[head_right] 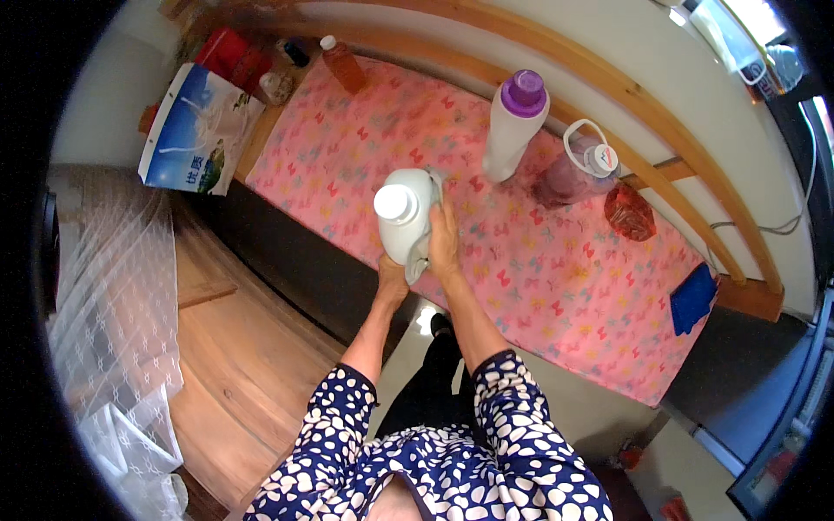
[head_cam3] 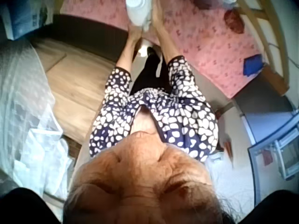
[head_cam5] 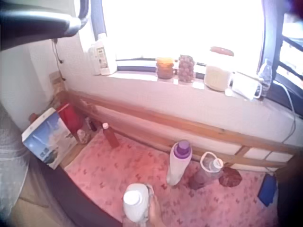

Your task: The person wipes several plastic bottles and a wooden shelf with a cloth. They handle a white bottle, an amber liquid bottle, a white bottle with a purple cap, and a clear water bottle, wiping each one and placing them on the shelf. The person also wipes the wooden shelf surface between handling the bottles.

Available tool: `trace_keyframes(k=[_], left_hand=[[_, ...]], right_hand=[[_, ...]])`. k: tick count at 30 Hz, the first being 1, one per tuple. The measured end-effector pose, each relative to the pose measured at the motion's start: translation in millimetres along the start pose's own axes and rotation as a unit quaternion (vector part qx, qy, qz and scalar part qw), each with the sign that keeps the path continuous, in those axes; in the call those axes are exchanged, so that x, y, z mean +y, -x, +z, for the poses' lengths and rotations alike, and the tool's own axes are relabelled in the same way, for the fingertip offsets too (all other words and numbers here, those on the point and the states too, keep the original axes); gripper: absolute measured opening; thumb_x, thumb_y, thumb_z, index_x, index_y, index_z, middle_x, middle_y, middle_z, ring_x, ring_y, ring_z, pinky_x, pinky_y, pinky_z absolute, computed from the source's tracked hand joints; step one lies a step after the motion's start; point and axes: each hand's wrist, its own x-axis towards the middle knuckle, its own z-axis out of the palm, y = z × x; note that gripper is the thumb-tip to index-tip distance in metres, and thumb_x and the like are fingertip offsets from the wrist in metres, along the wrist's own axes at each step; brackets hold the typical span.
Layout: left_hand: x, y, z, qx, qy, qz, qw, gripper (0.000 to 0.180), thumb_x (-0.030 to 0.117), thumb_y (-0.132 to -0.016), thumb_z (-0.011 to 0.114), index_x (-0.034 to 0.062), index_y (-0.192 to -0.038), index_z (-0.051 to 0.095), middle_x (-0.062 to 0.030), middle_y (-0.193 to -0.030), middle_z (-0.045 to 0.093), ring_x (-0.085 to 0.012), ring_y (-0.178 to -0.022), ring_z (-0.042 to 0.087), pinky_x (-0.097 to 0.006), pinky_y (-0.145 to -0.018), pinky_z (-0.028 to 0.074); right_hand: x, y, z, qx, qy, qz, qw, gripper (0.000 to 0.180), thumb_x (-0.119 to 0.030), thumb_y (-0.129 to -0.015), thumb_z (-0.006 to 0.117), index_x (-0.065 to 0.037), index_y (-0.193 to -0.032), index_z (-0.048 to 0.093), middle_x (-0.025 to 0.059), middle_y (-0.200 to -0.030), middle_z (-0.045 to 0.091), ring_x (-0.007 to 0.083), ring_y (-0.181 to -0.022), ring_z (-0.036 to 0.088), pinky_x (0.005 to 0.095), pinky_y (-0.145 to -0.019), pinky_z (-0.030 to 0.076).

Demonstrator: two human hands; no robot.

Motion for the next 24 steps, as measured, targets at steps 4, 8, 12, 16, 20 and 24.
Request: trace_keyframes(k=[4, 8, 12, 16, 20, 24], left_hand=[[22, 12, 19, 0.000, -0.069, 0.062, 0.996, 0.024, 0.007, -0.074, 0.068, 0.0030, -0.097, 0.065, 0.0022, -0.087, 0.061, -0.0076, -0.076, 0.055, -0.023, -0.068, 0.046], [21, 16, 22, 0.025, -0.049, 0.059, 0.997, 0.027, 0.006, -0.071, 0.069, 0.0021, -0.097, 0.065, 0.0012, -0.086, 0.063, -0.0069, -0.075, 0.055, -0.023, -0.068, 0.046], [18, 13, 18, 0.064, -0.086, 0.025, 0.994, 0.028, 0.007, -0.069, 0.071, 0.0012, -0.096, 0.065, -0.0001, -0.087, 0.064, -0.0074, -0.074, 0.056, -0.024, -0.065, 0.047], [25, 11, 22, 0.075, -0.098, -0.005, 0.992, 0.031, 0.010, -0.067, 0.074, 0.0008, -0.096, 0.065, -0.0004, -0.089, 0.064, -0.0082, -0.076, 0.057, -0.024, -0.066, 0.047], [28, 13, 24, 0.083, -0.100, 0.023, 0.991, 0.031, 0.010, -0.067, 0.074, 0.0012, -0.096, 0.065, -0.0003, -0.088, 0.064, -0.0087, -0.078, 0.057, -0.025, -0.071, 0.047], [24, 14, 26, 0.083, -0.143, 0.007, 0.986, 0.045, 0.011, -0.066, 0.075, 0.0012, -0.107, 0.061, -0.0060, -0.097, 0.066, -0.0142, -0.088, 0.060, -0.030, -0.080, 0.048]], right_hand=[[77, -49, -25, 0.052, 0.080, 0.057, 0.994, 0.052, -0.039, -0.095, 0.039, 0.004, -0.118, 0.055, 0.0206, -0.128, 0.048, 0.0289, -0.120, 0.041, 0.0397, -0.099, 0.032], [99, -14, -12, 0.095, -0.051, 0.209, 0.972, 0.052, -0.039, -0.093, 0.041, 0.004, -0.121, 0.052, 0.0165, -0.126, 0.049, 0.0261, -0.112, 0.047, 0.0391, -0.094, 0.038], [98, 33, -4, 0.056, -0.108, 0.175, 0.977, 0.046, -0.024, -0.095, 0.038, 0.002, -0.133, 0.042, 0.0168, -0.136, 0.042, 0.0266, -0.121, 0.042, 0.0370, -0.102, 0.033], [83, 34, -5, 0.022, 0.047, 0.020, 0.998, 0.047, -0.015, -0.096, 0.036, 0.002, -0.139, 0.035, 0.0208, -0.146, 0.032, 0.0333, -0.136, 0.029, 0.0382, -0.112, 0.021], [2, -11, -26, -0.061, 0.093, -0.127, 0.986, 0.039, -0.011, -0.094, 0.041, 0.004, -0.130, 0.045, 0.0218, -0.140, 0.040, 0.0350, -0.131, 0.036, 0.0395, -0.109, 0.027], [-61, -64, -13, -0.192, 0.165, -0.268, 0.930, 0.031, -0.009, -0.089, 0.048, 0.003, -0.115, 0.059, 0.0167, -0.121, 0.058, 0.0306, -0.114, 0.053, 0.0363, -0.097, 0.039]])
